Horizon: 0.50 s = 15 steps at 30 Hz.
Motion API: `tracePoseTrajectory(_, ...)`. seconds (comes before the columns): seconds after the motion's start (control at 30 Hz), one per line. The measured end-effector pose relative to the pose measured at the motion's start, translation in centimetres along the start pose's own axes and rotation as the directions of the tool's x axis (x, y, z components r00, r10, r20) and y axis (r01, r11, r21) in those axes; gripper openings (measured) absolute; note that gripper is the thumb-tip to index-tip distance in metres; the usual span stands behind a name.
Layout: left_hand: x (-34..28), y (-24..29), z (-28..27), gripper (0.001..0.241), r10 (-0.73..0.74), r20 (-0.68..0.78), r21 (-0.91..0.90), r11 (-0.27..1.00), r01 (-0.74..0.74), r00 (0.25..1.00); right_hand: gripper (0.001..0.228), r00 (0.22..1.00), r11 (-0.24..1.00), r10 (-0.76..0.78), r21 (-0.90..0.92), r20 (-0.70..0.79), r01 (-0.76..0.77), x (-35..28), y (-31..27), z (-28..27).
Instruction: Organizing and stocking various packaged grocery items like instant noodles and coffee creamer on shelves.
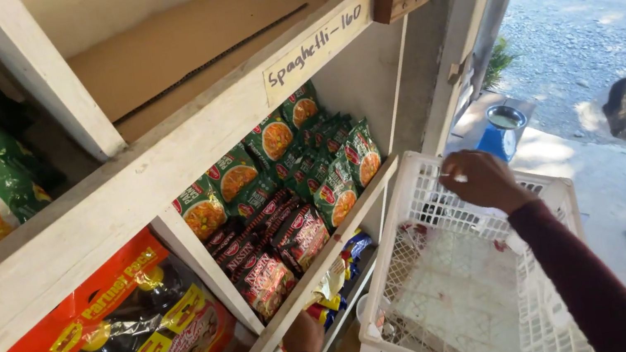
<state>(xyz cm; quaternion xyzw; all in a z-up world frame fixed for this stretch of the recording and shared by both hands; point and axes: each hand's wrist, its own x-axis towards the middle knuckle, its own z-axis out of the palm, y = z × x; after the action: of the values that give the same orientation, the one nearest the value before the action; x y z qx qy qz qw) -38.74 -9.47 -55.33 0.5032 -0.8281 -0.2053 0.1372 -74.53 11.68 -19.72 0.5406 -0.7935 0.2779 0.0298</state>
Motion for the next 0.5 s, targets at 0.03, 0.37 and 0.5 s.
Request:
tracePoseTrajectory(0.03,-1.4,0.7,-1.0,0.037,0.037,0.041,-0.029,0.999,-0.035,0.998,0.028,0.996,0.985,0.085,-0.147,-0.02,-0.087,-1.4,1.0,-0.9)
tracePoseTrajectory(0.37,-6.8,14.9,-21.6,0.059,0.442,0.215,-0.829,0.554,-0.076,0.871,0.087,0.742,0.646,0.652,-0.399,-0.156,-0.651,-12.3,10.6,-2.2)
tracePoseTrajectory(0.5,-7.7,16.6,-22.9,0.075,0.568,0.436,-0.733,0.674,-0.09,0.698,0.096,0.72,0.722,0.675,-0.058,-0.159,-0.689,-13.4,10.0,-2.0)
